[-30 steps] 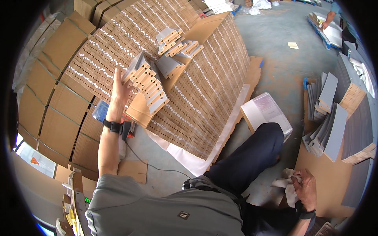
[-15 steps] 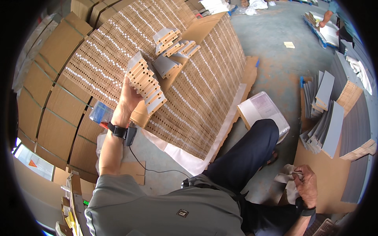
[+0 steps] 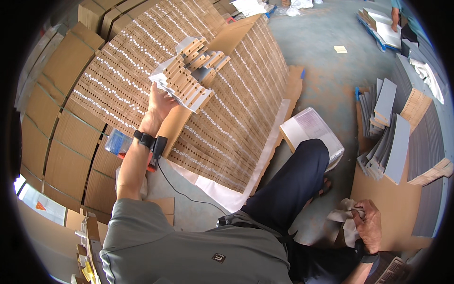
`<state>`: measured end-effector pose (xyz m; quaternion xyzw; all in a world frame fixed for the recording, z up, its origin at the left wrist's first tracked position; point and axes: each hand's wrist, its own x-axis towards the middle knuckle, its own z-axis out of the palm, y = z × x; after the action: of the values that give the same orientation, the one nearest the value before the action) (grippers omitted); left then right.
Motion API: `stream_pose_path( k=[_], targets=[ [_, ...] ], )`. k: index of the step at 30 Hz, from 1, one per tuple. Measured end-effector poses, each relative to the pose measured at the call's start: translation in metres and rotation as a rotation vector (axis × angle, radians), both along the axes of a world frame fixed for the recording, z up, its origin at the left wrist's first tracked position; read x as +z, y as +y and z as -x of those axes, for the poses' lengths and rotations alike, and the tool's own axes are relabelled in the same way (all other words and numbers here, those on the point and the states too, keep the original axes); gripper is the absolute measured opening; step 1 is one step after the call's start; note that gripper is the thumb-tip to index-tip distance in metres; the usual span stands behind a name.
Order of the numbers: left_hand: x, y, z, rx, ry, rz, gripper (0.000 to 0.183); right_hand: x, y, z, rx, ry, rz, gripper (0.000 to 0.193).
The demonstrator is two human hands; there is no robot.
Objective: The recorder is inspecting white furniture panels, wiping them with a cloth, and cleaning the edges with a blue sanding sponge.
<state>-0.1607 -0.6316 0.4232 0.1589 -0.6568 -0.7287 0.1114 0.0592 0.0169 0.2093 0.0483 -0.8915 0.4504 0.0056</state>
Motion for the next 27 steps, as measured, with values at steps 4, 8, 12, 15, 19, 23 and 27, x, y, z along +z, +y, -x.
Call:
stream_pose_path(
  k=[4, 8, 12, 15, 19, 23, 27],
  targets=[
    [0.004, 0.002, 0.007, 0.13, -0.013, 0.024, 0.09, -0.008, 0.003, -0.002, -0.005, -0.012, 0.027, 0.014],
    [0.002, -0.004, -0.003, 0.06, 0.023, 0.024, 0.092, -0.006, 0.0, 0.004, 0.035, -0.008, 0.02, 0.014],
    [0.01, 0.026, -0.019, 0.159, -0.003, -0.033, 0.098, -0.015, -0.001, 0.009, 0.066, 0.011, -0.025, 0.015],
    [0.022, 0.048, -0.065, 0.182, 0.218, 0.268, 0.096, -0.01, -0.002, 0.013, 0.062, -0.046, -0.001, 0.015],
    [0.064, 0.099, -0.116, 0.044, 0.61, 0.384, 0.076, -0.003, -0.005, 0.009, 0.008, -0.03, -0.054, 0.012],
    [0.092, 0.164, -0.145, -0.202, 0.6, 0.193, 0.069, -0.005, 0.006, -0.004, -0.057, -0.074, -0.108, 0.013],
    [0.131, 0.197, -0.19, -0.424, 0.524, -0.004, 0.066, -0.014, 0.01, -0.014, -0.054, -0.135, -0.046, 0.019]
  ],
)
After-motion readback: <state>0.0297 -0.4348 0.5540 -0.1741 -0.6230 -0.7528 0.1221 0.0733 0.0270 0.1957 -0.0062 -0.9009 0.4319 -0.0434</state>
